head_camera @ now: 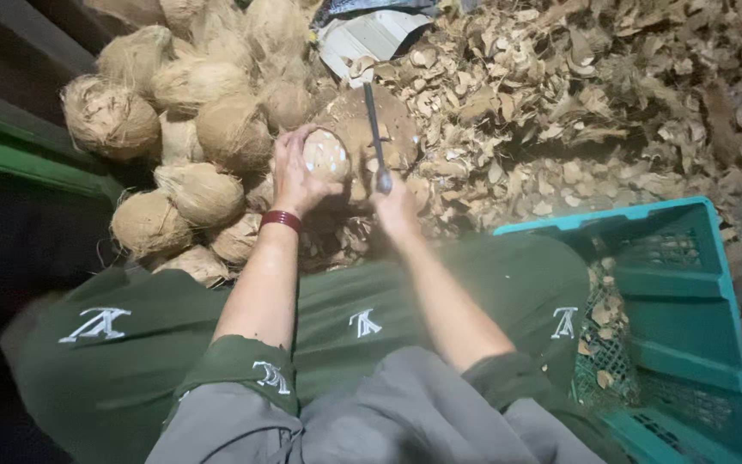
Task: The person sits on the ground and uses a machete to chop the husk off coconuts one at a time, rotating each coconut between strikes. Trimmed coconuts are placed in a green plastic crate beside them, and husk debris accumulates on the ground.
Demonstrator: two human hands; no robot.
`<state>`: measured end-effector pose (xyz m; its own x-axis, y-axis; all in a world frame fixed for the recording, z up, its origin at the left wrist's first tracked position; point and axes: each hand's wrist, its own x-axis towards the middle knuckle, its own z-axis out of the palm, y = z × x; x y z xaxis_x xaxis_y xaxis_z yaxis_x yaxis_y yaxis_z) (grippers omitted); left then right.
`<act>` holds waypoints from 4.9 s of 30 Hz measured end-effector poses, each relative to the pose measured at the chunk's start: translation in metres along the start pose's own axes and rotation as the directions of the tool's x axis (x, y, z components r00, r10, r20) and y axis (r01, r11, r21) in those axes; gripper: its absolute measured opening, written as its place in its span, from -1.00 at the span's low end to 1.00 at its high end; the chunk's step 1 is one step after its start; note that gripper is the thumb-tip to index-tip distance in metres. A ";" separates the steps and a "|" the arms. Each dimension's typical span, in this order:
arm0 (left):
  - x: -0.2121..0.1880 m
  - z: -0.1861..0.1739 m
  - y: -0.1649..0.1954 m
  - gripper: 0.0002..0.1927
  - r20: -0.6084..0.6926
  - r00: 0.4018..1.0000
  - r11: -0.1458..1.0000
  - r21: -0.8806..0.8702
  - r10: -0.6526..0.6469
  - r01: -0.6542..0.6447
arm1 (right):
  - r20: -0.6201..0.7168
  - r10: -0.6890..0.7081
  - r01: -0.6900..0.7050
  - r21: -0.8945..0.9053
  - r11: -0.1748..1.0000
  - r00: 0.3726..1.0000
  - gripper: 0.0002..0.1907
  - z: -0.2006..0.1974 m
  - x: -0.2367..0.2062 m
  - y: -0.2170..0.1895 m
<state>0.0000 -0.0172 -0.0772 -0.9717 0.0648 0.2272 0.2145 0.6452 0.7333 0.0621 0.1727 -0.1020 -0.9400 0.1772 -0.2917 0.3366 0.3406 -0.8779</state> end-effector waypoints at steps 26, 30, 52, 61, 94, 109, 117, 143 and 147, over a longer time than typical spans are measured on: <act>-0.009 0.000 -0.003 0.21 -0.010 1.000 0.997 0.070 -0.009 0.010 | -0.575 0.555 -0.270 0.508 0.818 0.601 -0.52 -0.298 -0.040 0.117; -0.012 -0.002 0.006 0.18 0.044 0.996 0.993 0.093 -0.075 0.071 | -0.427 0.468 0.016 0.752 0.659 0.773 -0.41 -0.321 0.000 0.113; 0.000 0.009 -0.009 0.19 0.006 0.999 0.995 0.092 -0.042 0.041 | 0.304 0.134 -0.239 0.340 0.910 0.943 -0.73 -0.223 0.015 -0.019; 0.013 0.013 -0.007 0.25 0.105 0.949 0.939 0.211 -0.298 0.272 | 0.202 -0.146 0.221 -0.427 0.876 0.968 -0.05 0.022 -0.003 -0.015; 0.026 0.036 -0.015 -0.18 0.043 0.996 0.990 0.120 -0.078 0.072 | 0.046 -0.222 0.224 -0.043 0.974 0.974 -0.68 -0.007 -0.039 -0.021; 0.006 0.018 0.011 -0.06 0.056 0.998 0.948 0.317 -0.020 0.001 | 0.108 -0.256 0.259 -0.017 0.966 0.961 -0.58 -0.018 -0.027 -0.020; 0.007 0.011 0.013 0.23 0.182 0.957 0.928 0.340 -0.224 0.153 | 0.178 0.106 -0.072 -0.190 0.979 0.978 -0.67 -0.022 -0.029 -0.024; 0.004 0.000 0.022 0.23 0.173 0.985 0.934 0.354 -0.021 -0.042 | 0.134 -0.171 0.186 -0.116 0.976 0.976 -0.72 -0.008 -0.033 -0.020; 0.007 -0.003 0.005 0.25 0.184 0.983 0.945 0.322 0.004 -0.064 | 0.259 0.163 -0.172 0.014 0.985 0.952 -0.78 -0.003 -0.029 -0.009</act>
<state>-0.0054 -0.0156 -0.0705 -0.9726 0.2059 0.1082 0.2326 0.8505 0.4718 0.0864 0.1672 -0.0844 -0.8546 -0.0146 -0.5190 0.4928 0.2923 -0.8196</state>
